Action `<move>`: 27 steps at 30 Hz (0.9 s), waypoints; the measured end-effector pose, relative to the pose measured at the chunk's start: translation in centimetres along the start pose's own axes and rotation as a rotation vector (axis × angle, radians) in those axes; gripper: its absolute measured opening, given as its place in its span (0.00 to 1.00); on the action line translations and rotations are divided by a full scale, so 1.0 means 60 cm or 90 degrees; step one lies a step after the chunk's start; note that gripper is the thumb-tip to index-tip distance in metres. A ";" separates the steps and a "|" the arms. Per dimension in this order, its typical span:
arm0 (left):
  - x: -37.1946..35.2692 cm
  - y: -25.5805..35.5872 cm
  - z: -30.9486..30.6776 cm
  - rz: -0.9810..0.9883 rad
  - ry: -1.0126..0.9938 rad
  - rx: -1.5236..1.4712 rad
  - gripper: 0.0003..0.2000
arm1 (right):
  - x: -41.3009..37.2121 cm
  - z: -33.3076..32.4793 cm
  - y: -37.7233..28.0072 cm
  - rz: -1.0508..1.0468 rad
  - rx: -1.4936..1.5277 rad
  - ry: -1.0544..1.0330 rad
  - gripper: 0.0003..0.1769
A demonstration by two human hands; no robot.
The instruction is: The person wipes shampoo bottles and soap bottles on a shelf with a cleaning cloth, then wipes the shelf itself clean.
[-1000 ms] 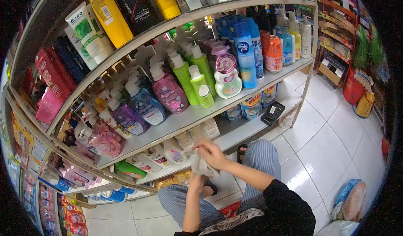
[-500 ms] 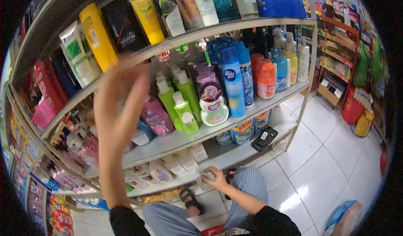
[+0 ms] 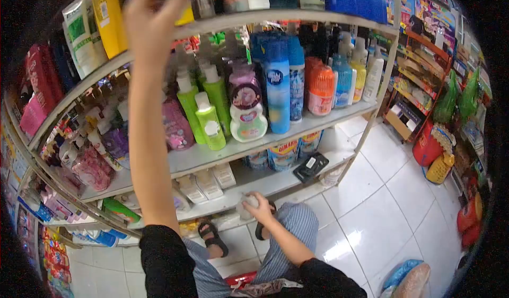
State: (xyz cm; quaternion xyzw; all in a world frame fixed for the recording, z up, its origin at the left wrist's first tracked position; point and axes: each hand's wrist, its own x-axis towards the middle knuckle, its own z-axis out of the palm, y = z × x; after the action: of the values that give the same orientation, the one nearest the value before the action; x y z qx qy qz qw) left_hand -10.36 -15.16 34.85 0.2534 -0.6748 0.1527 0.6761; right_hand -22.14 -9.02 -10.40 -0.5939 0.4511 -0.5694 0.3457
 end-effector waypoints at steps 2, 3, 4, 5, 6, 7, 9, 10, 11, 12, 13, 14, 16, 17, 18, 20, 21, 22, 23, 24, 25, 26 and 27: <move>-0.067 0.043 -0.077 -0.115 0.142 -0.193 0.13 | -0.004 -0.004 0.005 -0.015 -0.035 -0.002 0.22; -0.112 0.064 -0.121 -0.096 0.126 -0.052 0.16 | -0.008 -0.008 -0.001 0.021 -0.056 -0.020 0.24; -0.162 0.073 -0.155 -0.184 0.163 -0.149 0.18 | -0.013 -0.007 0.011 0.007 -0.061 -0.037 0.26; -0.212 0.081 -0.189 -0.268 0.217 -0.257 0.20 | -0.018 -0.004 0.023 -0.006 -0.063 -0.055 0.28; -0.261 0.090 -0.223 -0.343 0.286 -0.361 0.23 | -0.020 -0.005 0.019 0.020 -0.074 -0.100 0.29; -0.327 0.088 -0.261 -0.402 0.140 -0.398 0.23 | -0.024 -0.005 0.005 0.039 -0.043 -0.126 0.28; -0.396 0.126 -0.261 -0.697 0.261 -0.517 0.24 | -0.034 0.006 0.006 -0.025 -0.017 -0.138 0.27; -0.441 0.126 -0.278 -0.837 0.158 -0.556 0.22 | -0.040 0.009 -0.016 -0.031 0.002 -0.145 0.26; -0.499 0.110 -0.302 -0.941 0.022 -0.578 0.22 | -0.049 0.015 -0.057 -0.012 0.070 -0.145 0.25; -0.539 0.107 -0.294 -1.132 0.076 -0.433 0.26 | -0.068 0.029 -0.093 -0.061 0.103 -0.088 0.23; -0.578 0.106 -0.294 -1.119 -0.063 -0.475 0.26 | -0.088 0.045 -0.125 -0.109 0.134 -0.031 0.22; -0.601 0.115 -0.291 -1.169 -0.068 -0.483 0.25 | -0.109 0.059 -0.158 -0.175 0.104 -0.044 0.20; -0.676 0.132 -0.273 -1.145 -0.055 -0.303 0.22 | -0.149 0.101 -0.186 -0.303 0.060 -0.066 0.19; -0.662 0.148 -0.280 -1.091 -0.190 -0.217 0.20 | -0.150 0.103 -0.189 -0.341 0.009 -0.035 0.19; -0.659 0.150 -0.281 -0.997 -0.183 -0.266 0.22 | -0.136 0.100 -0.192 -0.378 -0.042 -0.004 0.19; -0.592 0.155 -0.279 -0.970 -0.344 -0.273 0.20 | -0.076 0.091 -0.224 -0.362 -0.094 0.110 0.18; -0.592 0.158 -0.277 -0.872 -0.405 -0.245 0.19 | -0.054 0.090 -0.230 -0.268 -0.041 0.147 0.16; -0.590 0.164 -0.274 -0.880 -0.406 -0.240 0.19 | -0.033 0.081 -0.252 -0.188 0.023 0.154 0.17; -0.585 0.168 -0.269 -0.896 -0.344 -0.300 0.19 | -0.038 0.085 -0.272 -0.187 0.025 0.151 0.17; -0.580 0.164 -0.264 -0.905 -0.281 -0.360 0.20 | -0.044 0.090 -0.289 -0.225 0.020 0.153 0.18; -0.582 0.153 -0.262 -0.903 -0.280 -0.358 0.20 | -0.054 0.095 -0.299 -0.263 0.013 0.156 0.19; -0.592 0.142 -0.261 -0.931 -0.105 -0.348 0.20 | -0.072 0.101 -0.301 -0.324 -0.039 0.096 0.21; -0.599 0.138 -0.262 -0.952 0.072 -0.333 0.20 | -0.099 0.108 -0.300 -0.318 -0.040 0.095 0.21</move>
State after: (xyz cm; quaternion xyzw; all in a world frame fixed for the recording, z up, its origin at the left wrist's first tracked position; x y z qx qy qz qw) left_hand -3.31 5.13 1.03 0.4641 -0.3043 -0.4926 0.6703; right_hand -12.83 2.20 3.32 -0.6539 0.3323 -0.6648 0.1417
